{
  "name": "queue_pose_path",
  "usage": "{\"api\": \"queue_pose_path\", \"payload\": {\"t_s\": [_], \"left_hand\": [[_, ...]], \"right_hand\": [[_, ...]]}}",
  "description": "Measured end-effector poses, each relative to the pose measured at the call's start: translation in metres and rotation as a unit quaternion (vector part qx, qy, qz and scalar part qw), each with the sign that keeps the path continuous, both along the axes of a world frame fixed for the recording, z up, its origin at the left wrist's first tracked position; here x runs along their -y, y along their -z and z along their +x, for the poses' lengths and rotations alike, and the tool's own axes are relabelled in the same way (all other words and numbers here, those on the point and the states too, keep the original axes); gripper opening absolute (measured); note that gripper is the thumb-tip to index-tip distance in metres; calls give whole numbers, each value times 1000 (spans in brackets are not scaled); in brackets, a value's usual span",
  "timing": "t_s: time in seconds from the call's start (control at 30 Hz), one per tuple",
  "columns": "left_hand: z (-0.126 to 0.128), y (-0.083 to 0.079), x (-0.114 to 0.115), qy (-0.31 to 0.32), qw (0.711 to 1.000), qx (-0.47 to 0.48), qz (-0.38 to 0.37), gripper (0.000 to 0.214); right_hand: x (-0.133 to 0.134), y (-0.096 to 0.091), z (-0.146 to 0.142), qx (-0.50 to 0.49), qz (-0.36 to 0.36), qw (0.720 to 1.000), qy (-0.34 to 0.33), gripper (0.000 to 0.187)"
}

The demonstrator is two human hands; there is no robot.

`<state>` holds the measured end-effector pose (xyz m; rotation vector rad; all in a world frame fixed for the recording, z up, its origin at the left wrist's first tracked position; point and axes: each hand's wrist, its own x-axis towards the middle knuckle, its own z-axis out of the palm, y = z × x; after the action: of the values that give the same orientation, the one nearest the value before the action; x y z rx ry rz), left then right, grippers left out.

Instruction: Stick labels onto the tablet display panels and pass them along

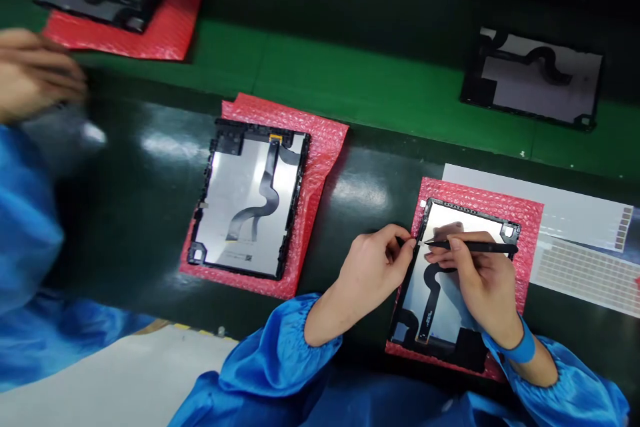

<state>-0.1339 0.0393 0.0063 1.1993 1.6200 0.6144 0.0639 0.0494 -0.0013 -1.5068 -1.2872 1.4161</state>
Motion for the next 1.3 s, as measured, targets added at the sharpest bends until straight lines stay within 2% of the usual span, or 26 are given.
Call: {"api": "queue_pose_path", "payload": {"t_s": [0.37, 0.53, 0.7, 0.8, 0.9, 1.0, 1.07, 1.17, 1.3], "left_hand": [[4, 1, -1, -11, 1000, -24, 4, 14], [10, 3, -1, -25, 995, -91, 17, 14], [12, 1, -4, -23, 991, -133, 13, 14], [6, -4, -1, -25, 991, -133, 4, 17], [0, -7, 6, 17, 996, -88, -22, 21], [-2, -6, 12, 65, 996, -45, -34, 24], [-1, -3, 15, 75, 996, -29, -29, 22], [5, 1, 20, 60, 997, 49, -11, 23], [22, 6, 23, -17, 979, 198, 38, 32]], "right_hand": [[-1, -2, -1, -1, 7, 1000, -10, 26], [-3, 2, -2, -3, 15, 1000, -11, 26], [-4, 1, -2, -34, -5, 999, 15, 30], [0, -3, 11, -54, 11, 998, 34, 30], [7, 0, 33, -43, 77, 995, 40, 23], [13, 15, 50, -39, 139, 987, 66, 19], [14, 26, 55, -49, 163, 982, 86, 19], [16, 35, 52, -70, 157, 978, 121, 22], [17, 35, 48, -110, 112, 973, 170, 31]]}}
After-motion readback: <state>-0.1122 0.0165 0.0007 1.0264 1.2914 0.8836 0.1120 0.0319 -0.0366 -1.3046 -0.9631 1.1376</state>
